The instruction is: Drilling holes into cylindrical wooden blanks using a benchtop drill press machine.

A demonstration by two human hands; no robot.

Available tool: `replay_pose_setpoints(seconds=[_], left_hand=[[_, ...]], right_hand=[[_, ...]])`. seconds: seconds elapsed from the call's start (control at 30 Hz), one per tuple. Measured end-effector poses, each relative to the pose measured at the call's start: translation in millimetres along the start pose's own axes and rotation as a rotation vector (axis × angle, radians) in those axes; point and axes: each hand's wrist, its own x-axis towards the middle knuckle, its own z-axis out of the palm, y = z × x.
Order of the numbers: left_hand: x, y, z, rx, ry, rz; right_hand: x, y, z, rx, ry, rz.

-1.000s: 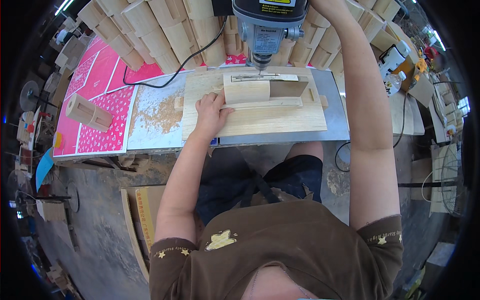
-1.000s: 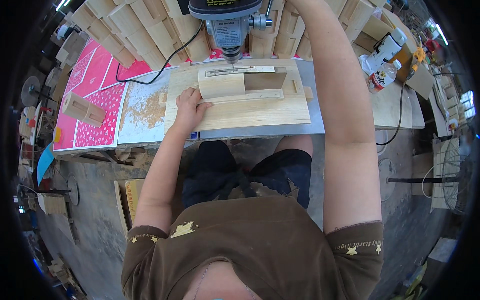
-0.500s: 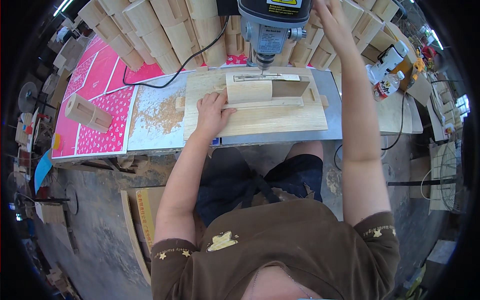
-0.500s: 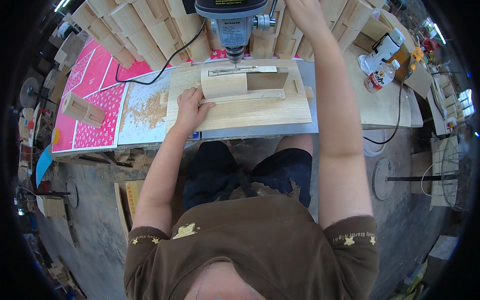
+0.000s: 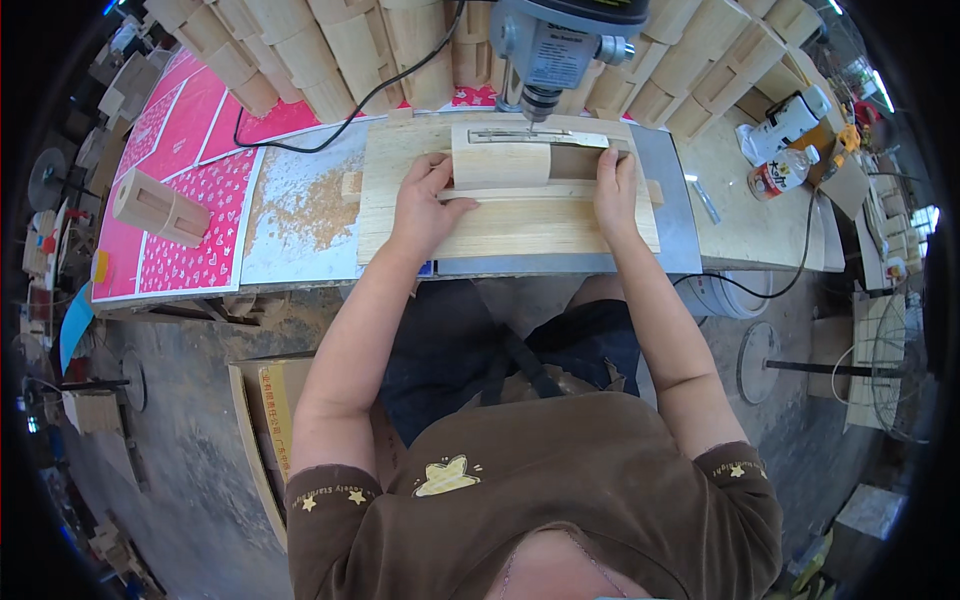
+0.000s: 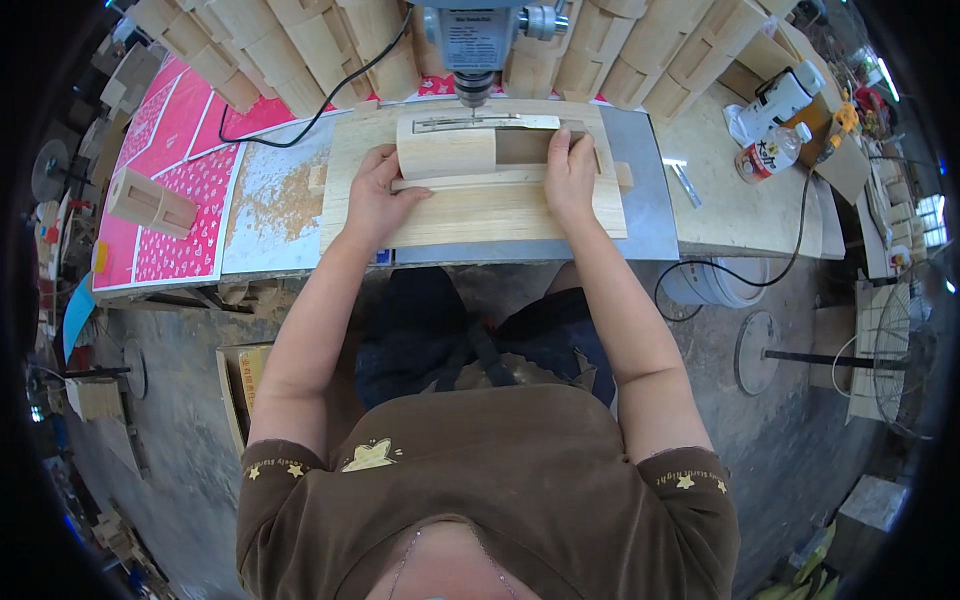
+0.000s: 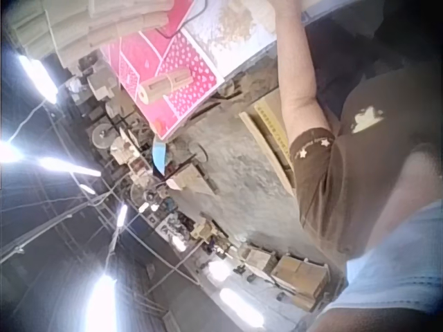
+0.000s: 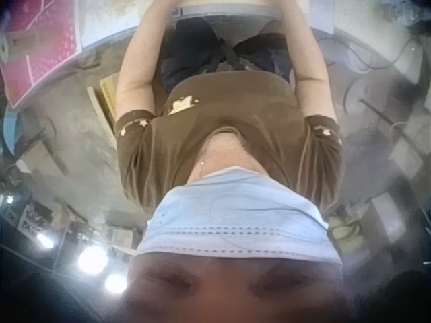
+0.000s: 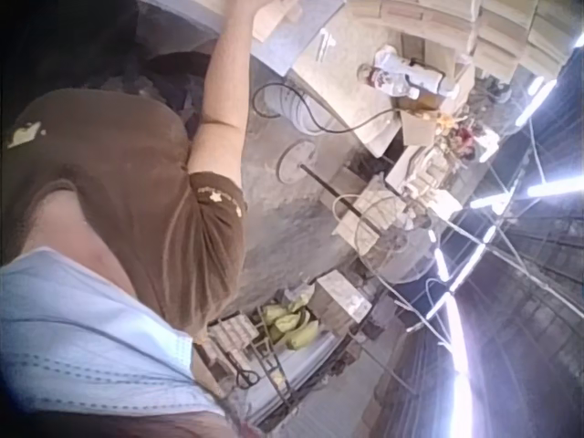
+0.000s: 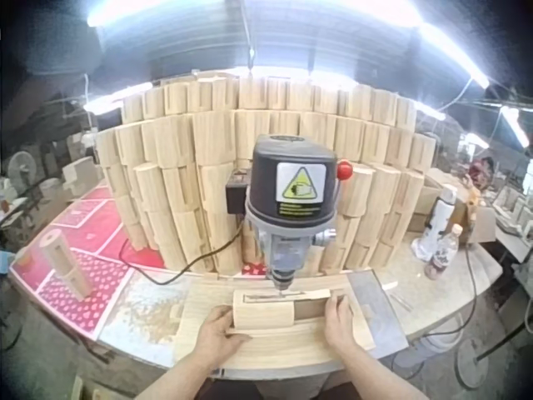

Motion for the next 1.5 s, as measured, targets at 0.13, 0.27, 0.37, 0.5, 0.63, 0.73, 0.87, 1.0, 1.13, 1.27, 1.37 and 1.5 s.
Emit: replay_pose_setpoints(seconds=[0.13, 0.27, 0.37, 0.5, 0.63, 0.73, 0.87, 1.0, 1.13, 1.27, 1.37, 1.5], left_hand=[[-1.5, -16.5, 2.1, 0.175, -0.033, 0.060], [-1.8, -22.6, 1.1, 0.247, -0.126, 0.054], [-1.2, -21.6, 4.5, 0.295, -0.079, 0.079], [-0.8, -14.0, -2.9, 0.328, -0.063, 0.076], [2.2, -13.7, 4.4, 0.073, -0.048, -0.051], [0.4, -12.6, 2.8, 0.143, -0.036, -0.002], [-0.1, -9.6, 3.5, 0.115, -0.055, -0.004], [-6.5, -18.1, -6.7, 0.201, -0.105, -0.073], [-2.8, -11.9, -2.8, 0.245, -0.130, -0.068], [-1.2, -10.8, -0.1, 0.319, -0.118, -0.020], [-2.8, -11.6, -0.8, 0.313, -0.126, -0.023], [-2.8, -7.3, 0.3, 0.329, -0.044, 0.046]], right_hand=[[-1.6, -6.4, -1.7, -0.006, 0.022, 0.046], [0.9, 0.8, -8.4, 0.063, -0.056, 0.120], [19.0, 5.0, -15.5, 0.160, 0.059, -0.142], [122.3, -54.3, -71.4, 0.287, 0.254, -0.205], [205.8, -162.6, -86.5, 0.281, 0.307, -0.795], [217.8, -188.2, -61.9, -0.160, 0.038, -0.755], [172.8, -189.7, -70.2, -0.793, -0.010, -0.722], [89.9, -193.4, -98.3, -0.610, -0.091, -0.588], [25.8, -156.9, -91.8, -0.442, -0.085, -0.498], [4.0, -93.4, -45.7, -0.154, 0.130, -0.616], [7.1, -74.5, -25.9, -0.005, 0.164, -0.620], [13.8, -84.3, -40.0, -0.028, 0.154, -0.697]])
